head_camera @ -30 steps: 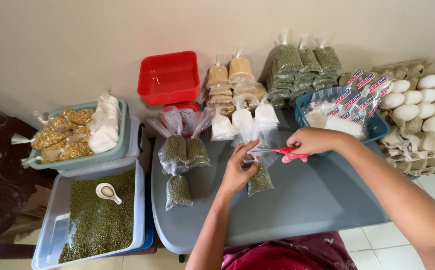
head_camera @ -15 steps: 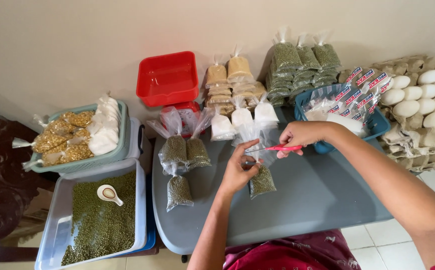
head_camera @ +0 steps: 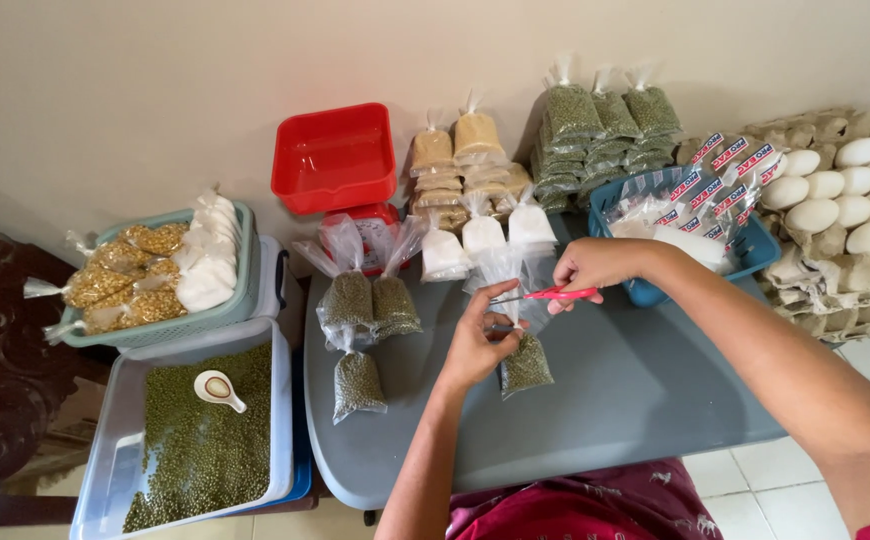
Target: Trimming excess plastic from the tops of sealed bags of mung beans using scissors
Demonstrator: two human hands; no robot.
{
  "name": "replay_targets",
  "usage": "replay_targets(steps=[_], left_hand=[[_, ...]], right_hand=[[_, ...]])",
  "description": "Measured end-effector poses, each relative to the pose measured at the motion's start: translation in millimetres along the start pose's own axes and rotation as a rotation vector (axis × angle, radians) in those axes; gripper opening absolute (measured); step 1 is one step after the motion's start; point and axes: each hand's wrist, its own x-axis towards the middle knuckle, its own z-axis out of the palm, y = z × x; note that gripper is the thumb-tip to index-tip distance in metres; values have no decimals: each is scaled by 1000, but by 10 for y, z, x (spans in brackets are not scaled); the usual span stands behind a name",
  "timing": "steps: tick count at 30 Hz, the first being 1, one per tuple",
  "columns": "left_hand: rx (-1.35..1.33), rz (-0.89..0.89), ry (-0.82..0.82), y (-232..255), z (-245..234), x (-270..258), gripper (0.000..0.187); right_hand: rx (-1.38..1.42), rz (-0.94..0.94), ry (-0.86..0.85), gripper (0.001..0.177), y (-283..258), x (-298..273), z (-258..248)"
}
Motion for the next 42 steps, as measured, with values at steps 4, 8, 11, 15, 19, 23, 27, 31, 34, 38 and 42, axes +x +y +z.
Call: replay_targets(steps=[4,8,11,15,19,23,27,31,34,38,42], left_hand=[[2,9,1,-189,-19,39,73],[1,36,9,62,36,-14,71],[20,22,-7,161,41,-31,72],[29,2,-15,265,54,-34,73],[23,-1,-27,187,40,-6,71],[29,-33,-25,217,38,-2,72],[32,-45,-21,226,45,-3,71],[47,-22,-31,261,45,0,70],[45,-46,-31,247,70,2,73],[50,-61,-15,160,45,29,76],[43,-83,13,-157,-17,94,81]], right_hand=[[-19,8,3,24,49,41,17],[13,7,5,25,114,60,19],[27,-1,6,25,125,45,16],[30,-9,2,28,117,16,7],[43,-22,-20,27,189,75,11],[48,-33,-20,26,237,113,26],[75,-44,-28,24,334,170,47],[75,-42,-17,23,239,107,39],[15,-8,-8,27,147,56,46],[-32,2,6,30,154,87,64],[-57,44,8,31,116,6,68]])
